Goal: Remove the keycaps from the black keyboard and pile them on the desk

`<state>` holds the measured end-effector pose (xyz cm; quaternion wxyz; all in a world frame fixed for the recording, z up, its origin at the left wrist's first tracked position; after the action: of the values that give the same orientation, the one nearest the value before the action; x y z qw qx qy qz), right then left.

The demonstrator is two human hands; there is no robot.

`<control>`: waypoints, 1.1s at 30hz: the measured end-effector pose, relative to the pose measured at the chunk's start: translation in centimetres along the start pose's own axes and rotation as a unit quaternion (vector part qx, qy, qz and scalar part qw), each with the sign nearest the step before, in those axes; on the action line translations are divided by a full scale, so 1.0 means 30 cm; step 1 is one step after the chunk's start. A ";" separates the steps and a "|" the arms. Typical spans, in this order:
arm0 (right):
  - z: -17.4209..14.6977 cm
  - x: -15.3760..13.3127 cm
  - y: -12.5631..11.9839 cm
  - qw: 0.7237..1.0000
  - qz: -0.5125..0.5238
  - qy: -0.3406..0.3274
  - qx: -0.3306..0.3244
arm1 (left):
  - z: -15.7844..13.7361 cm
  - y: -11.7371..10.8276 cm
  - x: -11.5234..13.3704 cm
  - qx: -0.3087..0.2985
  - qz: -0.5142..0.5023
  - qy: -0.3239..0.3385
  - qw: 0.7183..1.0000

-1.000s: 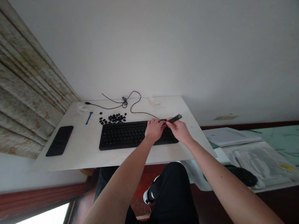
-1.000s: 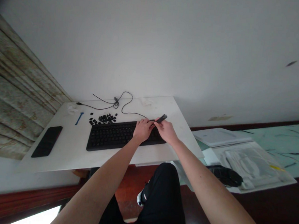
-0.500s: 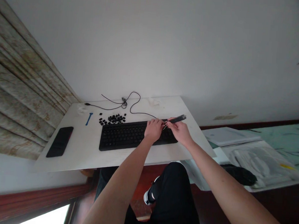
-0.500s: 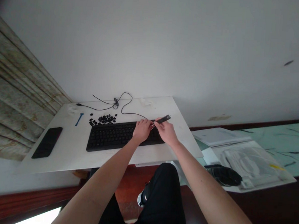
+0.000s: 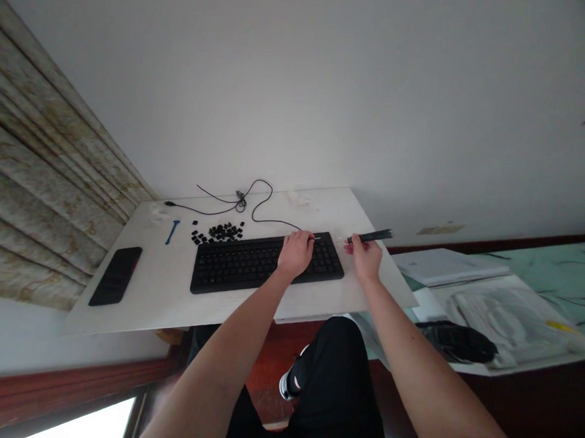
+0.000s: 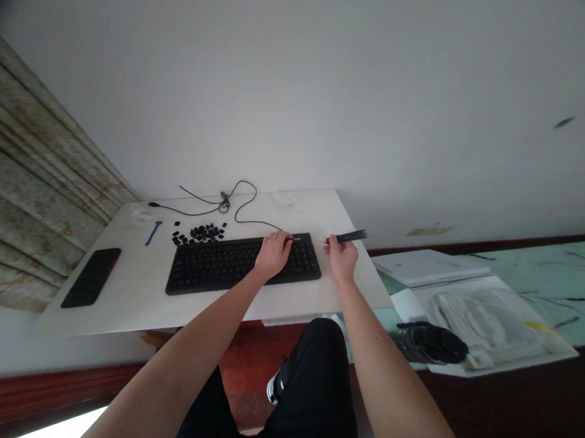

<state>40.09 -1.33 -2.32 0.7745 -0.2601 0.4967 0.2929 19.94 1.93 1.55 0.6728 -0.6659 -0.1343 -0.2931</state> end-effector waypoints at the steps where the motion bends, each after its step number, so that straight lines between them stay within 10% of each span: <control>1: -0.001 -0.002 0.000 1.000 -0.005 -0.002 0.001 | 0.003 -0.004 -0.001 0.002 -0.027 -0.004 1.000; 8: -0.001 -0.016 -0.003 0.999 -0.045 -0.003 -0.017 | 0.064 -0.149 -0.099 -0.030 -0.132 -0.058 0.989; 19: -0.002 0.012 0.014 0.997 -0.068 -0.007 -0.025 | 0.114 -0.532 -0.537 0.058 0.010 -0.177 0.983; 27: 0.002 0.015 0.011 0.996 -0.081 -0.015 -0.033 | 0.147 -0.536 -0.622 0.069 0.068 -0.196 0.976; 33: 0.004 0.026 0.014 0.997 -0.076 -0.009 -0.027 | 0.147 -0.390 -0.454 0.095 0.058 -0.094 0.989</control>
<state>40.12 -0.82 -3.04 0.7915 -0.3151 0.4607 0.2489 3.37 9.83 3.67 0.7332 -0.6301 -0.1857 -0.1757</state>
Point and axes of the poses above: each hand's wrist, its own z-axis towards the middle knuckle, its own y-axis out of the palm, x = y × z, the point moved 2 cm from there along z, towards the middle knuckle, and after that the axes turned 14 degrees about -y, right-handed, at the moved point
